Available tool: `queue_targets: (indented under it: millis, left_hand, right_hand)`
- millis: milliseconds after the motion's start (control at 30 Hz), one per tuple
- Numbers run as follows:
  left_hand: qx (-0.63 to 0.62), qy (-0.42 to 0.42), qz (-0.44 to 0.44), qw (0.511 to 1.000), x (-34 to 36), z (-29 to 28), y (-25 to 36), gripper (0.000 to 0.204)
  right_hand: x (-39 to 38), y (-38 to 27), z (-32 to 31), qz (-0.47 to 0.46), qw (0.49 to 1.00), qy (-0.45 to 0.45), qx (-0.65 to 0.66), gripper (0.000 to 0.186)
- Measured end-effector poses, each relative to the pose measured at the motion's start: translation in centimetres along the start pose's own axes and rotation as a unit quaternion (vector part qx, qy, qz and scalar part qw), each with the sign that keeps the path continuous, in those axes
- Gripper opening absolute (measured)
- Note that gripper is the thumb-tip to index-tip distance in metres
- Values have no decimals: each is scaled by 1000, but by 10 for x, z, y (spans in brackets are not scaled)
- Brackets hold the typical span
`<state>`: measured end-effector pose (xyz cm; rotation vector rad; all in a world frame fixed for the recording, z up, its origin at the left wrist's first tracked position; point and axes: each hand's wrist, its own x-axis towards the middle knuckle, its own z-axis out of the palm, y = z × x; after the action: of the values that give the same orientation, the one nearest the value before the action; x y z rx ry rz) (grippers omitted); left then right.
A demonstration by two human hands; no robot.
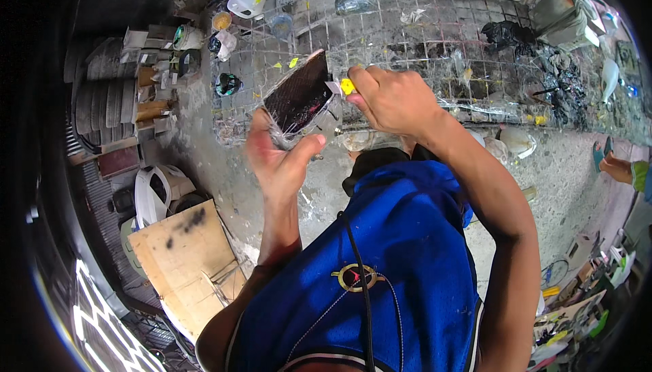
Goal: The recorder uses a utility knife to trim or scrape material from a car part, possibly a light housing or trim piece.
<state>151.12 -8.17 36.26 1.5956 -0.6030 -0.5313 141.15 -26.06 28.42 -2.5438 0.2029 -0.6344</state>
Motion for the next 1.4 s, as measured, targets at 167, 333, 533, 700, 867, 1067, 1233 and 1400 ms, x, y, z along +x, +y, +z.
queue_targets:
  millis: [167,333,533,700,867,1067,1233,1400]
  left_hand:
    - [-55,14,-80,995,18,-4,-16,42]
    - [-128,-16,-150,980,21,-24,-9,46]
    - [-30,-51,-132,990,11,-29,5,57]
    - [-43,49,-153,986,2,-41,0,61]
    - [-232,49,-151,960,6,-72,-35,47]
    - [-186,51,51,980,-5,-91,-64,45]
    - [-273,10,22,962,-7,-71,-40,49]
    - [-289,-7,-74,955,4,-48,2,60]
  right_hand:
    - [9,22,20,-32,999,-38,-22,33]
    - [-7,7,19,-65,996,-47,-30,33]
    - [-8,23,3,-95,989,-86,-80,30]
    - [-10,85,-12,272,952,-116,-81,38]
    - [-11,53,19,205,962,-18,177,40]
    - [5,-6,-18,210,935,-14,286,34]
    - [3,-33,-49,183,928,-13,324,38]
    - [2,-61,-64,148,947,-19,286,47]
